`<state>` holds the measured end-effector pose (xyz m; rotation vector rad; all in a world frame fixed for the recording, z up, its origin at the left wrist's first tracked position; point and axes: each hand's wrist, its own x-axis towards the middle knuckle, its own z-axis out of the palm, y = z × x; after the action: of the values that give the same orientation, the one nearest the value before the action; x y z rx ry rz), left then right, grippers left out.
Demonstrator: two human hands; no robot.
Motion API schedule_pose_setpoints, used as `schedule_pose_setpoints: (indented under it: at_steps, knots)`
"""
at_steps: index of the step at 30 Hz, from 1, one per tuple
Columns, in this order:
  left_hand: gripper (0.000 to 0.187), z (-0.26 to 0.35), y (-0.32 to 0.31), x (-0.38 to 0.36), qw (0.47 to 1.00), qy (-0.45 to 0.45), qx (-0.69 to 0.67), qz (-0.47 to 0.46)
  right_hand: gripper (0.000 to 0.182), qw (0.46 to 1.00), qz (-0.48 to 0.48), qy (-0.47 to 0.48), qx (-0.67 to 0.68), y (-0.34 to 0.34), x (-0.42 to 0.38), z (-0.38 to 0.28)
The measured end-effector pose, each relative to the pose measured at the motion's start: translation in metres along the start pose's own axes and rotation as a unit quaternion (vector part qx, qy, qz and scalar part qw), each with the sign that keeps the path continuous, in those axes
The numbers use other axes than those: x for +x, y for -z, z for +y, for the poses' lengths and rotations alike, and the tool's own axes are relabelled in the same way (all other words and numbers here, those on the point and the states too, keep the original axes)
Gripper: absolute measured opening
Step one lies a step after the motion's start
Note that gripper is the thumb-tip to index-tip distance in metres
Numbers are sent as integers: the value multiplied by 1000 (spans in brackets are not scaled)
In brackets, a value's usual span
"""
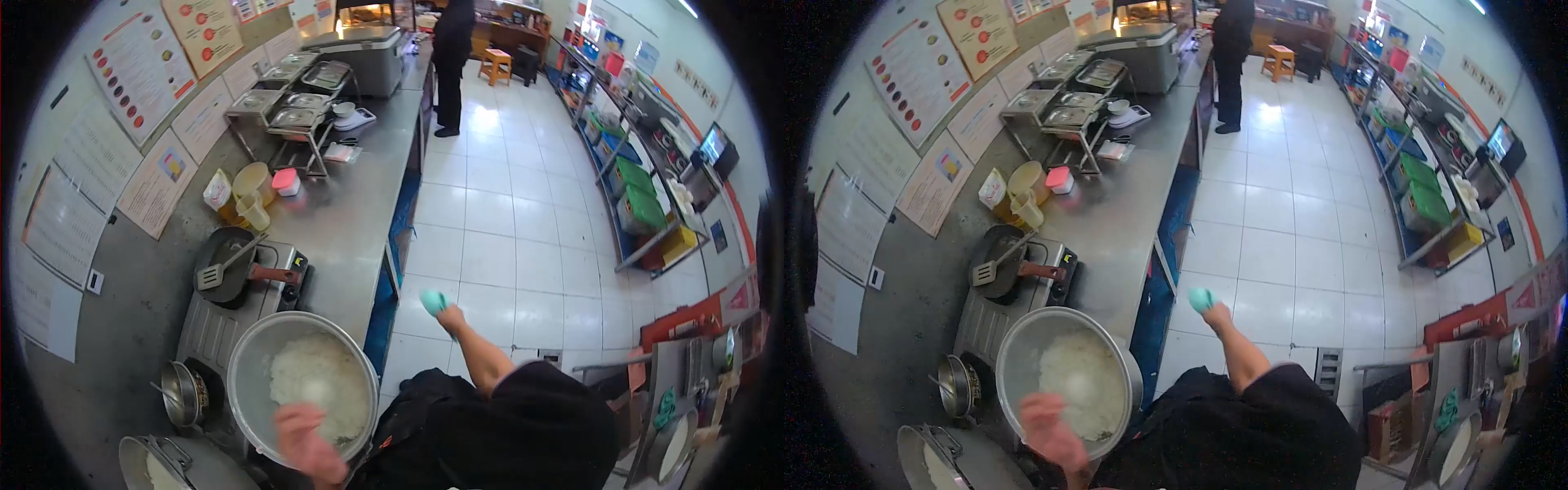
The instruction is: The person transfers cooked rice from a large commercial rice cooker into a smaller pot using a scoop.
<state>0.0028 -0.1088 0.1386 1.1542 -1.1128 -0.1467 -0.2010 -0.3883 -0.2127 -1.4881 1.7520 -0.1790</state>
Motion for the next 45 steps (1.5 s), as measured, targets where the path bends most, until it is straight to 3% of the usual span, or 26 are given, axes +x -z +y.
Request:
schedule_pose_setpoints:
  at_steps: [1,2,4,6,8,9,11,12,15,20,23,25,26,29,31,33,34,35,36,37,38,40,42,44,45]
  knots:
    - [44,15,-22,10,992,69,-20,-104,41,999,26,24,32,2,3,-23]
    - [65,18,-35,20,955,114,-28,-274,38,999,33,15,36,5,4,-44]
    - [71,26,-82,43,898,111,-161,-395,36,999,30,11,30,8,6,-63]
    - [76,35,-121,58,823,173,-300,-450,33,995,-47,-66,50,3,7,-74]
    - [72,39,-148,56,767,187,-389,-475,32,995,-63,-65,28,-8,-2,-73]
    - [72,41,-160,56,776,191,-385,-461,32,997,-47,-67,5,-19,-8,-65]
    - [59,41,-176,51,641,192,-480,-568,31,996,-54,-39,-59,-36,-23,-43]
    - [63,44,-180,47,631,184,-447,-606,31,992,-71,-8,-100,-41,-32,-31]
    - [64,43,-180,39,651,213,-433,-585,30,975,-135,28,-176,-49,-44,14]
    - [67,49,-177,38,669,201,-460,-548,29,974,-145,-100,-143,-21,-35,74]
    - [67,49,-175,36,662,205,-484,-534,28,984,-16,-167,-62,-12,-18,84]
    - [67,50,-170,37,659,199,-492,-534,36,983,113,-147,-11,-16,-3,82]
    - [66,48,-165,40,658,191,-493,-537,46,964,234,-116,51,-19,11,70]
    - [65,37,-130,22,703,190,-509,-459,43,918,104,49,381,39,-37,-57]
    - [65,38,-83,25,743,188,-488,-418,40,889,38,180,420,75,-85,-146]
    - [67,37,-22,15,852,163,-358,-346,48,891,-50,315,324,103,-155,-225]
    - [69,43,17,8,898,202,-252,-298,53,883,-94,389,247,112,-175,-250]
    - [40,47,43,-16,940,238,-190,-156,55,876,-141,451,100,122,-195,-271]
    - [23,48,65,-38,950,283,-129,3,56,846,-182,499,-50,126,-210,-286]
    - [13,47,84,-71,908,369,-94,176,55,750,-186,621,-127,115,-223,-301]
    - [11,35,96,-94,879,373,-20,297,54,632,-188,725,-200,100,-238,-312]
    - [15,15,107,-141,824,424,77,369,58,560,-230,639,-473,63,-269,-311]
    - [16,6,90,-149,794,449,106,396,60,490,-200,644,-553,-8,-270,-281]
    - [18,-4,72,-154,760,477,134,420,57,529,-245,585,-563,-66,-262,-302]
    - [19,-11,66,-154,772,450,89,440,54,495,-246,646,-526,-98,-230,-316]
